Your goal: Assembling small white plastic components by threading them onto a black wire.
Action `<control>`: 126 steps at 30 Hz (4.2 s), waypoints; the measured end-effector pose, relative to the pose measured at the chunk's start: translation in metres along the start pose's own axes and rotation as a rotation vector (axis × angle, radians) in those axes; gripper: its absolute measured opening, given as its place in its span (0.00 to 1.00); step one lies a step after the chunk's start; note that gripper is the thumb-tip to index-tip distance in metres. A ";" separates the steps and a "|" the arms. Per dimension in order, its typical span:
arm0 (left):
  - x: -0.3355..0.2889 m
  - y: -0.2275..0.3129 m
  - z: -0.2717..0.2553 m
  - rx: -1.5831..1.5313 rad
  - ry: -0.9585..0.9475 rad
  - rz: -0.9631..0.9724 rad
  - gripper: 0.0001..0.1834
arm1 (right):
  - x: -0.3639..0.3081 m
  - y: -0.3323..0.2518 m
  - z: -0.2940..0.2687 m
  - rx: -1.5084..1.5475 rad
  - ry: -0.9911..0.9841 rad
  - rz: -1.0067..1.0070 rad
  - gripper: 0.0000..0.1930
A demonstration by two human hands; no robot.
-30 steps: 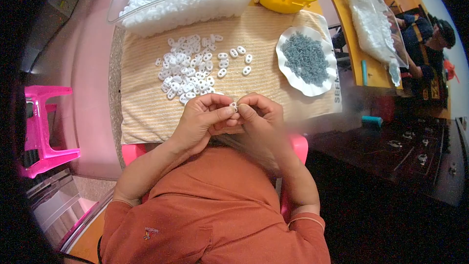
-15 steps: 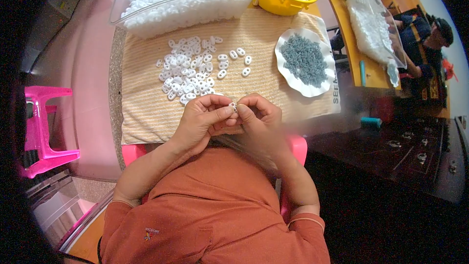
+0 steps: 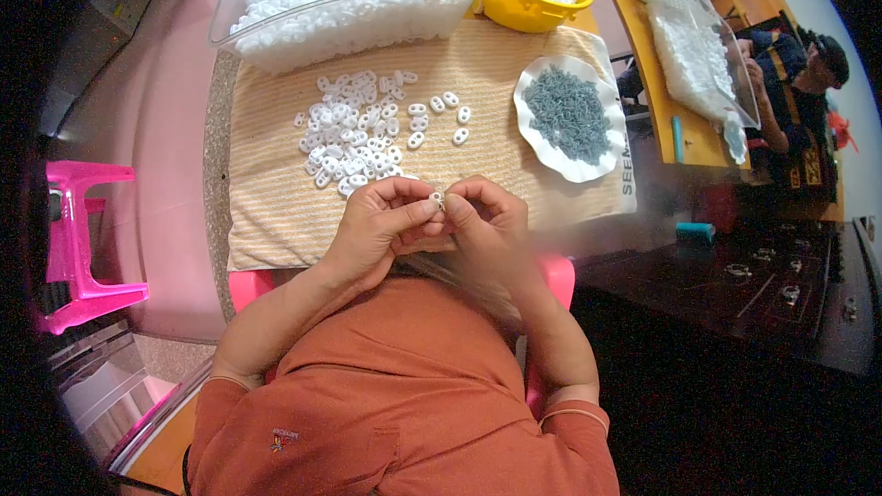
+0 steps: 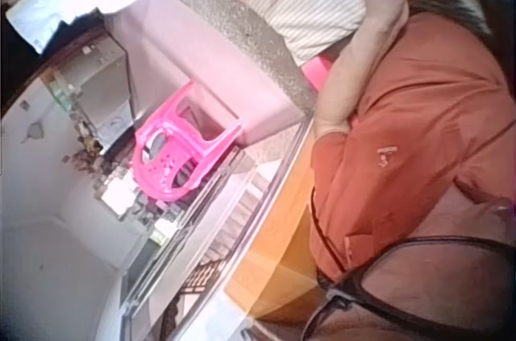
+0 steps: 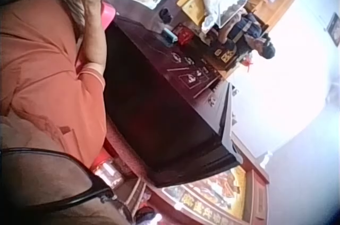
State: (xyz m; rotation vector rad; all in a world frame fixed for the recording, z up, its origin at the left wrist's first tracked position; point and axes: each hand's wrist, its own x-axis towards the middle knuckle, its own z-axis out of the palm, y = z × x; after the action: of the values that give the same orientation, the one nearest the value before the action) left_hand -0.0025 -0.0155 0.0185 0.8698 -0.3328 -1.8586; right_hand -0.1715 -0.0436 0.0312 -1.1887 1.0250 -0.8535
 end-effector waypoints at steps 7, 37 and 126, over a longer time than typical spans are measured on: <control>0.000 0.000 0.001 0.010 -0.001 0.009 0.08 | 0.002 0.003 -0.004 0.006 -0.028 0.006 0.08; -0.002 -0.004 0.001 0.013 -0.029 0.075 0.07 | 0.003 -0.009 -0.010 -0.166 -0.046 -0.043 0.06; 0.000 -0.001 -0.003 0.004 0.037 0.029 0.08 | 0.045 -0.011 -0.033 -1.264 0.003 -0.642 0.10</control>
State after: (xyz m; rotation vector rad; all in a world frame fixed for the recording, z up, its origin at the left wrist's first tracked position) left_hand -0.0010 -0.0143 0.0164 0.8967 -0.3244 -1.8132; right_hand -0.1879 -0.0983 0.0320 -2.6829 1.2175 -0.6295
